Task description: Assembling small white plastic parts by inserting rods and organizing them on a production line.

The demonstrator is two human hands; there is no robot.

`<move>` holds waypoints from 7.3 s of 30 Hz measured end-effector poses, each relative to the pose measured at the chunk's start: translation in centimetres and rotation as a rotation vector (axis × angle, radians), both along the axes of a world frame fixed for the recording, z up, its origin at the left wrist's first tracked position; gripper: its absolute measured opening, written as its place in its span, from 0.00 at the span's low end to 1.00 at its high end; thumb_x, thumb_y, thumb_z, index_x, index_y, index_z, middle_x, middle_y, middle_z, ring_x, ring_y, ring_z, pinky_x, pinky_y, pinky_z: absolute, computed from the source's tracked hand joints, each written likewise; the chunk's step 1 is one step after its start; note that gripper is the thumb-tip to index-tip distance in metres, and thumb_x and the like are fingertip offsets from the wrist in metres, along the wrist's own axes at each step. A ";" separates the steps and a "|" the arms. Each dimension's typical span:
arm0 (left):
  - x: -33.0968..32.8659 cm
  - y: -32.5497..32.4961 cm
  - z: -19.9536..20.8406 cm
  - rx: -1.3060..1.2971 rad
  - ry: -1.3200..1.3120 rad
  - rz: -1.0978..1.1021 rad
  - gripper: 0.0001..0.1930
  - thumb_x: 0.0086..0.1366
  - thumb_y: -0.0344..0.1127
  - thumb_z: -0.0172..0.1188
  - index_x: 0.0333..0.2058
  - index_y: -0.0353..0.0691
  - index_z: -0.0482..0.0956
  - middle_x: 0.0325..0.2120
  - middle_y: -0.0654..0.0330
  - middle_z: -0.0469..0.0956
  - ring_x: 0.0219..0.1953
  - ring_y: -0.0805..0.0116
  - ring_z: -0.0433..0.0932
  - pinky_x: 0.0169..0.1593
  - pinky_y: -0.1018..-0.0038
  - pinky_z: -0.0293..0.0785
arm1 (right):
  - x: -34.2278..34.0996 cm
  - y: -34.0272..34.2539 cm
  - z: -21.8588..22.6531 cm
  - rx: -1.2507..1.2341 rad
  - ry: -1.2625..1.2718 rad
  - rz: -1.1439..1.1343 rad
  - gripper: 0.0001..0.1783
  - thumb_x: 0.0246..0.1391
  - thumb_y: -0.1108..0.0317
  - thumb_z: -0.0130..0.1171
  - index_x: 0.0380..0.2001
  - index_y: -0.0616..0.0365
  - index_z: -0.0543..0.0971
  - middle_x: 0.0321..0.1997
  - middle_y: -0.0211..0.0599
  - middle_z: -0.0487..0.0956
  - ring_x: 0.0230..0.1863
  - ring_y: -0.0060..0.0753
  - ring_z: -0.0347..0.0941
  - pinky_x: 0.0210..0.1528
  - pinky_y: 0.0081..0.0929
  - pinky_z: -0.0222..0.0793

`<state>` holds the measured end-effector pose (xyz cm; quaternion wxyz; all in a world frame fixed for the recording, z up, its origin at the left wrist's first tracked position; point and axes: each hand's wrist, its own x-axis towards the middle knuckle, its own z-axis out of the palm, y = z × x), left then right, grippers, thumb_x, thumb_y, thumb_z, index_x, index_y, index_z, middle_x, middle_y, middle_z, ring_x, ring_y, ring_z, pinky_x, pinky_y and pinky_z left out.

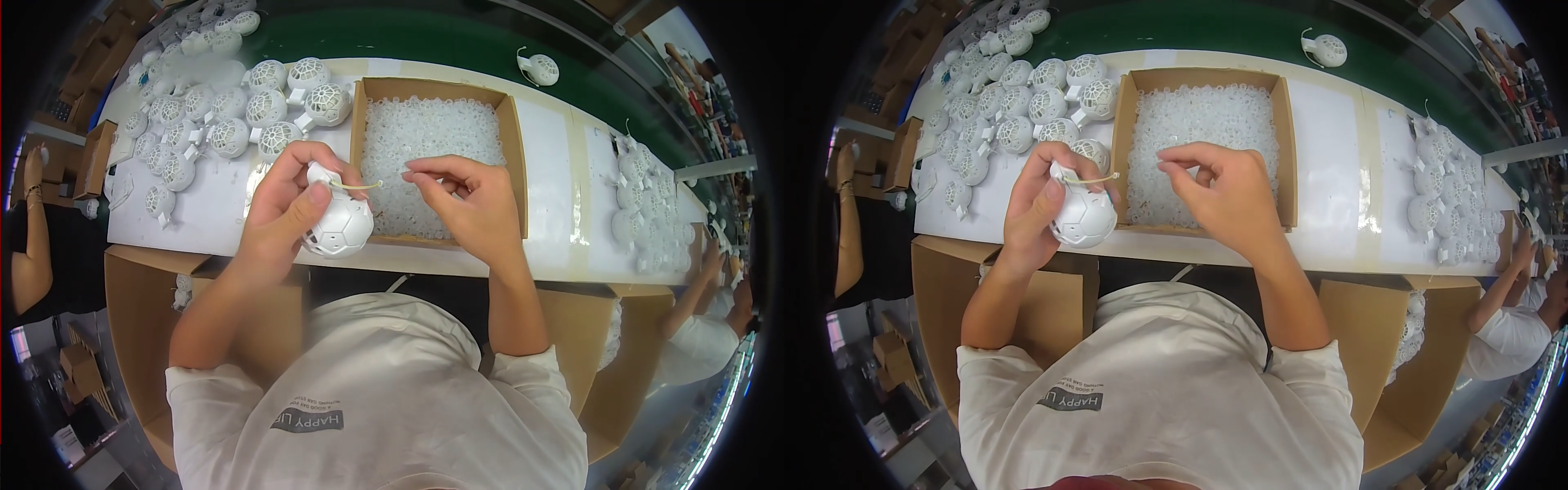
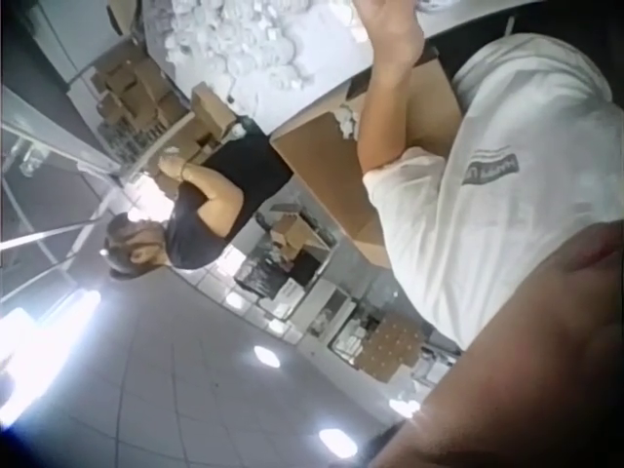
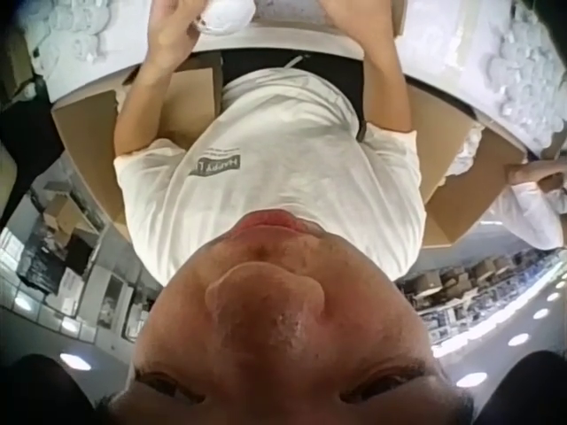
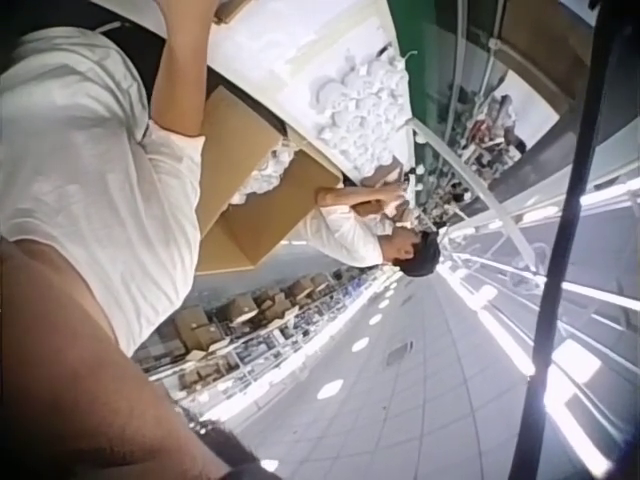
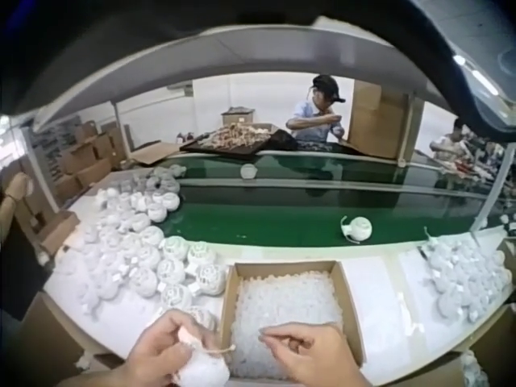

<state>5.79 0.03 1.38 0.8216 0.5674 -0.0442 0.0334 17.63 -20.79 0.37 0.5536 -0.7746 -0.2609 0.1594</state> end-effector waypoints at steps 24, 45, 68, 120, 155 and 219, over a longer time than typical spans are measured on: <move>0.0 -1.6 0.2 -0.085 -0.070 -0.088 0.17 0.71 0.45 0.58 0.49 0.41 0.68 0.40 0.55 0.77 0.46 0.66 0.75 0.49 0.70 0.73 | -1.4 0.1 0.8 0.615 0.407 0.254 0.09 0.49 0.86 0.66 0.37 0.71 0.83 0.37 0.46 0.83 0.39 0.33 0.80 0.44 0.25 0.77; -0.2 -4.1 -0.6 0.664 -0.288 0.301 0.26 0.74 0.35 0.51 0.67 0.32 0.62 0.42 0.59 0.76 0.40 0.73 0.72 0.44 0.78 0.68 | -3.7 1.3 -0.5 0.587 -0.391 0.036 0.12 0.44 0.82 0.71 0.35 0.64 0.85 0.31 0.36 0.82 0.37 0.32 0.71 0.40 0.26 0.67; -0.9 -3.6 -0.5 1.121 -0.639 0.352 0.48 0.60 0.60 0.66 0.66 0.26 0.62 0.50 0.44 0.63 0.45 0.60 0.68 0.45 0.67 0.70 | -5.1 0.5 0.8 0.448 -0.223 0.148 0.19 0.45 0.79 0.70 0.45 0.64 0.83 0.46 0.41 0.80 0.39 0.27 0.74 0.36 0.25 0.69; -0.6 26.5 5.2 1.457 0.483 0.716 0.19 0.61 0.18 0.57 0.52 0.33 0.77 0.49 0.52 0.80 0.54 0.57 0.77 0.58 0.66 0.68 | 61.4 17.8 -5.2 -0.442 -0.356 -0.254 0.30 0.55 0.51 0.61 0.56 0.59 0.78 0.54 0.51 0.80 0.54 0.44 0.78 0.58 0.37 0.70; 44.6 46.0 -1.6 1.295 0.342 0.393 0.24 0.68 0.50 0.54 0.62 0.54 0.74 0.58 0.50 0.74 0.60 0.47 0.72 0.62 0.56 0.68 | 48.3 48.8 6.1 -0.745 -0.170 0.519 0.39 0.56 0.41 0.63 0.64 0.52 0.72 0.59 0.45 0.77 0.55 0.35 0.75 0.56 0.31 0.71; -3.8 13.7 8.6 1.117 0.390 0.743 0.17 0.41 0.20 0.60 0.35 0.37 0.78 0.29 0.55 0.78 0.33 0.52 0.76 0.38 0.60 0.71 | 43.7 64.8 4.8 -0.475 -0.220 0.556 0.26 0.63 0.44 0.54 0.44 0.58 0.81 0.38 0.34 0.81 0.33 0.26 0.73 0.38 0.27 0.70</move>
